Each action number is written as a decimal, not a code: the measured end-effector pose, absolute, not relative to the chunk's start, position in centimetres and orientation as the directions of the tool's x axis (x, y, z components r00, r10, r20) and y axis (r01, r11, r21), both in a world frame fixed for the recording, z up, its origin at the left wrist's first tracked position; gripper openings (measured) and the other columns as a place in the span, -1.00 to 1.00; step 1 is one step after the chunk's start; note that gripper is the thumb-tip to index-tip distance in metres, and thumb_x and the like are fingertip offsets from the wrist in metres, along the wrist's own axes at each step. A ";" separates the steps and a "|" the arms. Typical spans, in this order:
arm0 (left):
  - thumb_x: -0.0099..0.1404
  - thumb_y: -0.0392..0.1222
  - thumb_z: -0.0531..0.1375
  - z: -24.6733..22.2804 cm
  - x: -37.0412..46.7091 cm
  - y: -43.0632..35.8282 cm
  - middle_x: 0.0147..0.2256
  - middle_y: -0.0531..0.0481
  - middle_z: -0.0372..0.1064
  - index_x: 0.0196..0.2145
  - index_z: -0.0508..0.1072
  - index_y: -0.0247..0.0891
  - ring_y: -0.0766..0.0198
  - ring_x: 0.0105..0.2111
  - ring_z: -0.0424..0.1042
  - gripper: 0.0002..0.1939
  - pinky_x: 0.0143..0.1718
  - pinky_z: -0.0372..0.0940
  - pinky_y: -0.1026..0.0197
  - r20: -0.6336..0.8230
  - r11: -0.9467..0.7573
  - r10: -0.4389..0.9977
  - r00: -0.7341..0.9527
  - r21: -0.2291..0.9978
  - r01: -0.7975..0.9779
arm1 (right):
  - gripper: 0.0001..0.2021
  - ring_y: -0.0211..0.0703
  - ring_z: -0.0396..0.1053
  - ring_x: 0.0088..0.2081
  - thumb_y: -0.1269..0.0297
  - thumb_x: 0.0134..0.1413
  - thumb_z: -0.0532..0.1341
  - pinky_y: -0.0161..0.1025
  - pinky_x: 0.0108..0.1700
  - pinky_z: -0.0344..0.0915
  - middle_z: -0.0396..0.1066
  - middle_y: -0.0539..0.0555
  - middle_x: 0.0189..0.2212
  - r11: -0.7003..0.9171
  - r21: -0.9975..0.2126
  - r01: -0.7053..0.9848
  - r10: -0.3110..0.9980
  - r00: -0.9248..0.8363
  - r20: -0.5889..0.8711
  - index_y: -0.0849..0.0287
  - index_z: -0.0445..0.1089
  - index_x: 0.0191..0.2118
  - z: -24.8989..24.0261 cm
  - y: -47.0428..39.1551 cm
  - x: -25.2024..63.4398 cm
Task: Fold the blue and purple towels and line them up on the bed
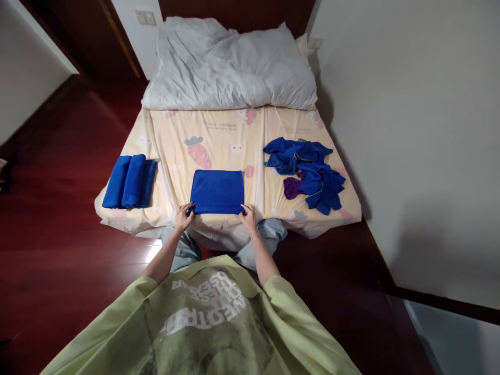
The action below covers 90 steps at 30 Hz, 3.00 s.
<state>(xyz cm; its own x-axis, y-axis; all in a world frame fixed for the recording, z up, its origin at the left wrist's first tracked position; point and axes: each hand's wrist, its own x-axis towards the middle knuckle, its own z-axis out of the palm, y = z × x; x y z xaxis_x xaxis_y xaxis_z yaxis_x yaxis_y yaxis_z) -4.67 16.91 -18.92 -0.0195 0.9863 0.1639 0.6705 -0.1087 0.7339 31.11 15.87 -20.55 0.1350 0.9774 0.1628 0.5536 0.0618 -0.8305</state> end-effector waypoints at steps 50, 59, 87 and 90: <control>0.28 -0.24 0.12 -21.4 -6.4 18.9 -0.11 -0.17 0.59 -0.07 0.57 -0.26 0.06 -0.14 0.57 -0.68 -0.01 0.46 0.01 0.046 0.023 0.990 -0.135 0.886 0.464 | -0.48 0.00 0.43 0.16 0.57 -0.02 0.11 0.00 0.31 0.33 0.54 0.17 0.08 0.217 -0.755 0.619 0.974 -0.085 0.210 0.15 0.60 0.03 -20.5 16.6 32.6; 0.32 -0.05 0.15 -21.9 -6.7 18.8 -0.13 -0.18 0.58 -0.10 0.54 -0.24 0.07 -0.14 0.56 -0.69 -0.02 0.46 0.03 0.030 0.034 0.990 -0.135 0.892 0.452 | -0.69 0.03 0.52 -0.03 0.26 0.09 0.15 -0.04 0.10 0.44 0.58 0.24 -0.08 0.076 -0.904 0.421 0.975 0.157 0.155 0.18 0.58 -0.13 -20.8 17.2 31.9; 0.29 0.12 0.16 -19.9 -5.3 18.3 -0.41 -0.09 0.53 -0.31 0.53 -0.22 0.12 -0.36 0.52 -0.65 -0.27 0.38 0.15 -0.042 0.201 0.950 -0.310 0.842 0.501 | -0.42 -0.08 0.37 -0.42 -0.39 0.10 0.04 -0.18 -0.26 0.32 0.46 0.12 -0.51 -0.161 -0.837 0.522 0.950 0.312 0.012 0.07 0.31 -0.52 -19.8 18.0 30.9; 0.26 0.09 0.19 -19.8 -5.1 18.4 -0.41 -0.09 0.55 -0.34 0.53 -0.21 0.13 -0.37 0.53 -0.69 -0.29 0.40 0.15 -0.039 0.207 0.940 -0.339 0.855 0.475 | -0.43 -0.08 0.38 -0.40 -0.37 0.09 0.06 -0.19 -0.24 0.33 0.48 0.12 -0.50 -0.158 -0.839 0.521 0.943 0.333 0.030 0.07 0.34 -0.51 -20.0 18.1 30.8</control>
<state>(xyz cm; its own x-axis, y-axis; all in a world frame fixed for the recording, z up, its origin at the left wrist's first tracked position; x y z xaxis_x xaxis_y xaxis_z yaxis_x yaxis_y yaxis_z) -5.07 18.41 -19.84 -0.3394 0.9398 -0.0387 0.4753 0.2069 0.8551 30.83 18.08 -19.98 0.3326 0.9426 0.0295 0.5213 -0.1577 -0.8387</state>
